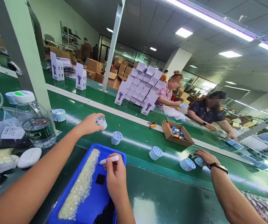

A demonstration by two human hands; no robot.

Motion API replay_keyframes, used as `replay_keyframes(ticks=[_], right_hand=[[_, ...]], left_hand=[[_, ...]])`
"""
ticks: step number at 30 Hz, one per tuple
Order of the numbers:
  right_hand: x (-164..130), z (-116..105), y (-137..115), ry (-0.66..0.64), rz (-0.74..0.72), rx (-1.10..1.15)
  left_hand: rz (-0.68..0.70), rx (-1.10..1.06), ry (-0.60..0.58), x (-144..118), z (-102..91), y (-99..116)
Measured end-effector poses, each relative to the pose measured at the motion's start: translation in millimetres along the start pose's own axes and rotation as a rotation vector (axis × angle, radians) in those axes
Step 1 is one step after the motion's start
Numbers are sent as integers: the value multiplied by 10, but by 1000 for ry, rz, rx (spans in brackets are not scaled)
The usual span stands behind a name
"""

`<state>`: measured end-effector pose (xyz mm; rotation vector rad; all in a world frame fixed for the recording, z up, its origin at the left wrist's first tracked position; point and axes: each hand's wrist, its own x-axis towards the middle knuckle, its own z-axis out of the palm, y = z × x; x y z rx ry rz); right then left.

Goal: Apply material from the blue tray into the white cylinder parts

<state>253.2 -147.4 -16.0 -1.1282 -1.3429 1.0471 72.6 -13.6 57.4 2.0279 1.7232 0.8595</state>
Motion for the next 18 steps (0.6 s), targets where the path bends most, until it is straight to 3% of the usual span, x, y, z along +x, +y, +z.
replay_keyframes(ticks=[5,10,18], right_hand=[[12,-80,-36,58,-48,-166],[44,-237,-70,270,-181,-382],[89,-274,-14,271,-138,-390]], left_hand=[[14,-14,-10,-5,4,13],[11,-32,-19,-5,-26,33],[26,-43,-7,-23,-76,101]])
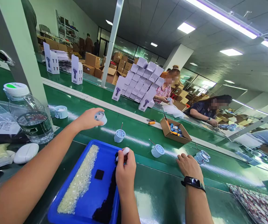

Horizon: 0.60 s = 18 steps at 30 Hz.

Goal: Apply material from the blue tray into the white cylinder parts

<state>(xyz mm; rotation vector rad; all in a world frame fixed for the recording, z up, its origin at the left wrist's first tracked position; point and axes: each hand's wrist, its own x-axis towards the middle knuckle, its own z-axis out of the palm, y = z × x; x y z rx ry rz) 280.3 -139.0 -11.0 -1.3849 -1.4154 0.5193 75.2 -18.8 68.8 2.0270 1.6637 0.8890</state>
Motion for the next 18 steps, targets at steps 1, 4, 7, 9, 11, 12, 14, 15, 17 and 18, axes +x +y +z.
replay_keyframes(ticks=[1,4,7,9,11,12,14,15,17,18], right_hand=[[0,-1,0,-3,2,0],[-2,-9,0,-18,9,2],[-13,-10,-13,-55,9,21],[-30,2,-36,-123,-3,56],[-50,25,-69,-223,-31,89],[-60,40,-85,-271,-50,97],[-74,67,-105,-323,-83,97],[-79,76,-107,-321,-94,95],[-84,78,-94,-296,-99,115],[-87,71,-83,-278,-93,132]], left_hand=[[4,1,1,-3,-3,6],[2,-4,3,-8,-6,14],[-5,-18,0,-12,-6,15],[-8,-31,3,-14,-6,21],[-11,-56,4,-19,-7,35],[-15,-73,4,-23,-8,46],[-22,-108,-1,-34,-9,72],[-23,-125,-2,-39,-8,87],[-24,-158,7,-48,2,116],[-31,-181,14,-51,12,130]])
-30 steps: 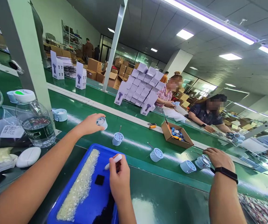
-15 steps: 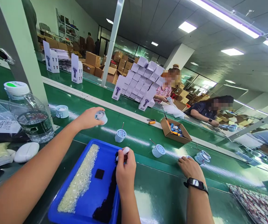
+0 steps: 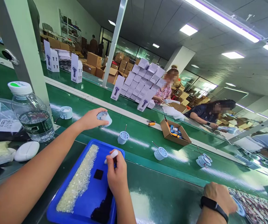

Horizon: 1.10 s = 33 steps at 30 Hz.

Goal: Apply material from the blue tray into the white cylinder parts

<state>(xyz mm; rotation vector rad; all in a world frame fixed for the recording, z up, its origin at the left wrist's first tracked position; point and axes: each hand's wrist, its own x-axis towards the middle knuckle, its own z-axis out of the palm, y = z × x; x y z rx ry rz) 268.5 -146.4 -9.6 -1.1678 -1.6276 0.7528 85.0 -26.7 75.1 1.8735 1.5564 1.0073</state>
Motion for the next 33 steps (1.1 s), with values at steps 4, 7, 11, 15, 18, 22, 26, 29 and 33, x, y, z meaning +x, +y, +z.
replay_keyframes(ticks=[4,7,11,15,18,22,26,29,33], right_hand=[[-35,-49,-15,69,18,53],[-59,-38,-94,-16,-15,31],[-76,30,-163,-181,-49,47],[-73,11,-145,144,-43,240],[-47,-53,-139,340,-2,341],[6,-93,-127,381,73,376],[42,-89,-94,398,102,413],[50,-92,-87,414,112,422],[54,-97,-100,414,119,427]], left_hand=[[-123,-252,62,-4,64,46],[-231,-681,-10,-1,105,81],[-287,-1039,-156,16,157,93],[-317,-967,-168,34,239,67],[-293,-893,-238,14,305,80],[-232,-788,-290,-49,371,181],[-206,-723,-333,-93,416,285],[-194,-723,-362,-100,436,311],[-190,-717,-378,-114,442,325]])
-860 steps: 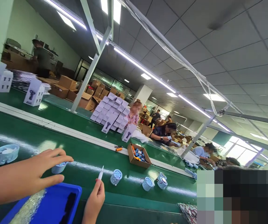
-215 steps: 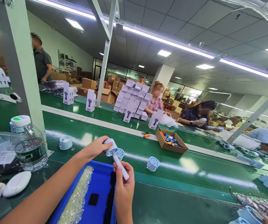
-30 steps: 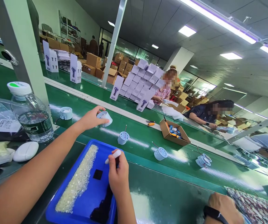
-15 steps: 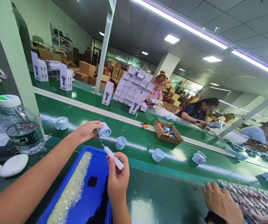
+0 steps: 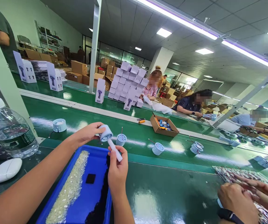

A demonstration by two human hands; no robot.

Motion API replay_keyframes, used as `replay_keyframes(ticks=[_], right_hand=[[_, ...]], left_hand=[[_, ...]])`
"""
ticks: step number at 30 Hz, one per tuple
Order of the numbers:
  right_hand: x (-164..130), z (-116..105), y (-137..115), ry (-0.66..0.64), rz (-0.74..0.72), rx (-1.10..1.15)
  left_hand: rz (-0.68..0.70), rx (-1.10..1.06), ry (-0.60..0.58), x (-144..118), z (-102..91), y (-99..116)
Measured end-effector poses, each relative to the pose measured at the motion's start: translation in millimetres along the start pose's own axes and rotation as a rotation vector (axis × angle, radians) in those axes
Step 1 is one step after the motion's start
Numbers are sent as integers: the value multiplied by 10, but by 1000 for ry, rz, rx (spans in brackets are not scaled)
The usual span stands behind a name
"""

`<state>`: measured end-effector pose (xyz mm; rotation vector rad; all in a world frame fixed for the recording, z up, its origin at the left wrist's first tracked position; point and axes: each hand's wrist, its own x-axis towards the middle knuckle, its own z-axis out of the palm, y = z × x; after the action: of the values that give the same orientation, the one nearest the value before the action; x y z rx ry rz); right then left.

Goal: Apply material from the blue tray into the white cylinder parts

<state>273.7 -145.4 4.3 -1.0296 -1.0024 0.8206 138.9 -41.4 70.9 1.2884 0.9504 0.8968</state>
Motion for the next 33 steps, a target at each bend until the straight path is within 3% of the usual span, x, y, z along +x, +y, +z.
replay_keyframes(ticks=[7,12,15,20,24,27,29,31,33], right_hand=[[-12,11,-28,32,6,-200],[-64,76,-52,-223,29,-349],[-115,132,-65,-221,-13,-337],[-142,171,-85,-171,-47,-292],[-90,151,-76,-141,-54,-247],[-44,113,-79,-69,-76,-220],[-27,85,-94,-95,-80,-239],[-27,65,-112,-153,-78,-281],[-39,58,-120,-184,-68,-323]], left_hand=[[2,25,14,-46,129,69],[246,141,425,-46,379,47],[328,207,539,-55,505,16],[250,-126,429,-74,572,15],[317,-97,385,-87,595,18],[285,-40,168,-86,573,24],[227,-50,42,-70,497,41],[223,-74,74,-38,361,59],[261,-69,214,4,179,60]])
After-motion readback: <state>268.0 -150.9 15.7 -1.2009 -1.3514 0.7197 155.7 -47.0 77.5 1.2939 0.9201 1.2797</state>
